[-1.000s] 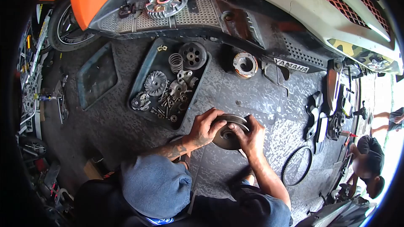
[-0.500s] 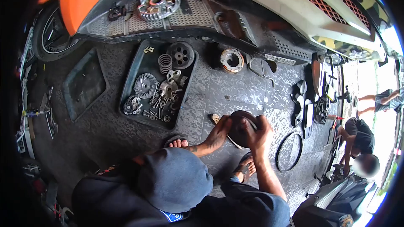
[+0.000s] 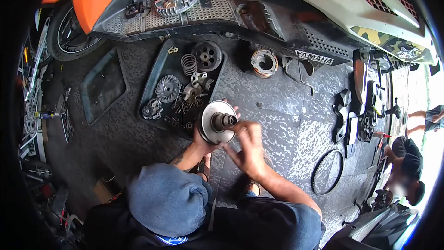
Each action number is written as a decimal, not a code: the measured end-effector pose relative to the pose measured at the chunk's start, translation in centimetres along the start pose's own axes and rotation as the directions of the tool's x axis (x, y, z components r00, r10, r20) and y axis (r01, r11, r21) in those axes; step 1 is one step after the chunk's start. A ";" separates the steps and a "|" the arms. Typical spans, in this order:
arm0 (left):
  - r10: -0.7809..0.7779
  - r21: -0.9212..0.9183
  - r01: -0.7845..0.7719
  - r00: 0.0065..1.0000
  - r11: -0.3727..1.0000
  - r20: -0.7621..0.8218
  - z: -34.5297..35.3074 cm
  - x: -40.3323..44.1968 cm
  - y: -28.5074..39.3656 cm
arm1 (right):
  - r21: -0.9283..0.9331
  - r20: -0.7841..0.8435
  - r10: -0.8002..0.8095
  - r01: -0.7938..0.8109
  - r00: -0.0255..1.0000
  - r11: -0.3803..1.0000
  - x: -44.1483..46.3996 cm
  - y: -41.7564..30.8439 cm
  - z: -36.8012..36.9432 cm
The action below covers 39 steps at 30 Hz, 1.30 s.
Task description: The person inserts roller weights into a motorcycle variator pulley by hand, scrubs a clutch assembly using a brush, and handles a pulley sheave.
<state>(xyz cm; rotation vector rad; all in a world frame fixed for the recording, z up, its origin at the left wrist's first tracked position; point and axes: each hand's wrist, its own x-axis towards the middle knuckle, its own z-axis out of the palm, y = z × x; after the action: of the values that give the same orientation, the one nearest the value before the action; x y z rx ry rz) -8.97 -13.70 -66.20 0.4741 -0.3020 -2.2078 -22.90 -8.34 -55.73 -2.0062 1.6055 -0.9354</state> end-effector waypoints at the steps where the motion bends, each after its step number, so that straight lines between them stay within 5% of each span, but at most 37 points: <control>1: -0.035 -0.185 0.033 0.999 0.982 -0.006 0.6 -0.2 0.8 | -0.009 -0.117 0.059 -0.061 0.991 0.998 0.6 0.3 -0.2; 3: -0.024 -0.241 0.014 0.999 0.970 -0.039 1.2 -0.9 0.8 | 0.051 -0.105 0.115 -0.110 0.988 0.993 1.2 0.6 -0.3; 6: -0.175 -0.362 0.159 0.985 0.918 -0.010 0.4 -1.5 0.0 | 0.168 0.161 0.128 -0.155 0.979 0.974 1.0 1.2 1.0; 7: -0.225 -0.381 0.211 0.974 0.900 0.009 0.8 -1.7 -0.1 | 0.201 0.114 0.093 -0.114 0.989 0.973 0.6 2.2 1.7; 10: -0.335 -0.313 0.330 0.941 0.890 0.041 2.2 -2.8 0.1 | 0.607 0.096 0.351 -0.334 0.931 0.721 -0.8 3.1 2.5; 13: -0.391 -0.249 0.380 0.920 0.891 0.006 2.0 -3.5 -0.5 | 0.261 0.186 0.169 -0.215 0.968 0.941 -2.1 4.8 2.0; 17: -0.468 -0.211 0.482 0.876 0.851 0.115 2.0 -3.9 -0.9 | 0.335 0.087 0.137 -0.159 0.987 0.929 -4.1 5.1 2.9; 19: -0.474 -0.093 0.473 0.880 0.876 0.012 2.5 -3.8 -0.7 | 0.314 0.114 0.131 -0.161 0.985 0.936 -4.6 5.3 3.0; 23: -0.199 0.428 0.339 0.920 0.838 -0.339 1.0 -3.4 -1.3 | 0.205 0.131 0.013 -0.040 0.991 0.978 -4.4 6.0 3.3; 24: -0.036 0.580 0.227 0.946 0.783 -0.322 1.7 -4.0 -0.7 | 0.209 0.149 -0.003 -0.029 0.989 0.978 -4.1 5.7 3.1; 27: -0.009 0.767 0.208 0.967 0.606 -0.254 3.0 -5.5 2.2 | 0.164 0.177 -0.056 0.026 0.983 0.986 -3.3 6.1 2.7; 29: -0.076 0.734 0.373 0.911 0.567 -0.405 7.0 -6.9 4.8 | 0.146 0.144 -0.058 0.037 0.988 0.989 -2.5 5.7 2.1; 33: -0.007 0.538 0.223 0.927 0.813 -0.374 5.9 -6.8 3.4 | 0.242 0.070 0.063 -0.079 0.996 0.967 -1.0 5.4 1.2; 36: -0.139 0.452 0.348 0.890 0.821 -0.434 8.3 -7.3 3.8 | 0.437 -0.004 0.232 -0.207 0.973 0.875 -0.6 5.1 1.1; 37: -0.144 0.457 0.350 0.893 0.818 -0.426 7.0 -7.3 3.0 | 0.504 -0.041 0.276 -0.218 0.960 0.836 -0.6 5.5 1.3; 39: -0.166 0.359 0.213 0.973 0.909 -0.158 3.2 -7.2 1.1 | 0.680 -0.057 0.387 -0.248 0.920 0.690 -0.3 5.0 1.0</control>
<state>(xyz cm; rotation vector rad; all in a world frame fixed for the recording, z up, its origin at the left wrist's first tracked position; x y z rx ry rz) -5.42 -8.55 -61.24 0.8792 -0.6407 -2.3010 -25.69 -9.43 -59.89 -1.1236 1.3714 -1.3529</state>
